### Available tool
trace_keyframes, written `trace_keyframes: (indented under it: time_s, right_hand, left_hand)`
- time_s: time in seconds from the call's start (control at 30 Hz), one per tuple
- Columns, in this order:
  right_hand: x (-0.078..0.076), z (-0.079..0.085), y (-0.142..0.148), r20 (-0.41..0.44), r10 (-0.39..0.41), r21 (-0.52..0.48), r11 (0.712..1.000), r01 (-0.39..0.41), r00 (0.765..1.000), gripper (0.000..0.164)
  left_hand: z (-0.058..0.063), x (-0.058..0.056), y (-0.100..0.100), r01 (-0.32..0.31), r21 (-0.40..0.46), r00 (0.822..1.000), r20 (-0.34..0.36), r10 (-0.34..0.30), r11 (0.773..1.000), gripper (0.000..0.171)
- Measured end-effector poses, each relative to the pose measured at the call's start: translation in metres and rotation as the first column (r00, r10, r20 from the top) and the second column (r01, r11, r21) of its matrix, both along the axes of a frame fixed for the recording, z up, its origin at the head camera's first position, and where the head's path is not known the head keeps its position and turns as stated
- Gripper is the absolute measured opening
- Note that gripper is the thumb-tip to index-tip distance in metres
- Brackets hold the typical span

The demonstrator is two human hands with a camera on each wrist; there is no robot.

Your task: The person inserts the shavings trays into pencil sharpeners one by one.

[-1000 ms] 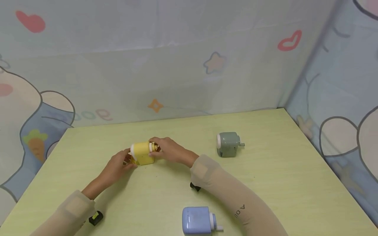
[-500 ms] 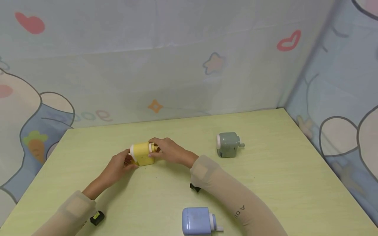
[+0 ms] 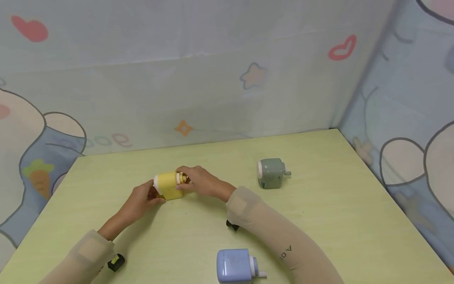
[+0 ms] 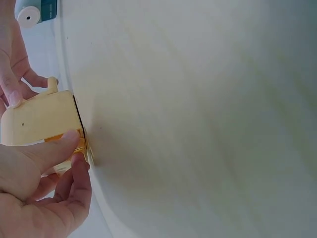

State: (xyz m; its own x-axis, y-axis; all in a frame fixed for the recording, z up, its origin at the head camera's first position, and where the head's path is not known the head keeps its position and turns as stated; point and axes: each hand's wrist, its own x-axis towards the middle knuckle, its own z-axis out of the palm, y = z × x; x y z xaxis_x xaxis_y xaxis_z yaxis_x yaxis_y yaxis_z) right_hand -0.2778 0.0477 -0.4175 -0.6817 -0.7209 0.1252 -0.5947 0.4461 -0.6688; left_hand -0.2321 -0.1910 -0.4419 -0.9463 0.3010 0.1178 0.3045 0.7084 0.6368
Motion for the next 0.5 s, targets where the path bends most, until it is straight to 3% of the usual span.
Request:
trace_keyframes:
  time_s: [0.27,0.5]
  right_hand:
    - [-0.0014,-0.0024,0.0002,0.0,0.001,-0.003,1.0,-0.001,1.0,0.051]
    - [-0.0017,-0.0028,-0.0002,-0.004,0.002,0.0,1.0,-0.002,1.0,0.051]
  left_hand:
    - [-0.0007,-0.0012,0.0007,-0.01,-0.001,1.0,0.007,0.01,1.0,0.043]
    - [-0.0007,-0.0037,-0.0002,-0.027,0.021,0.998,0.057,0.025,0.999,0.049]
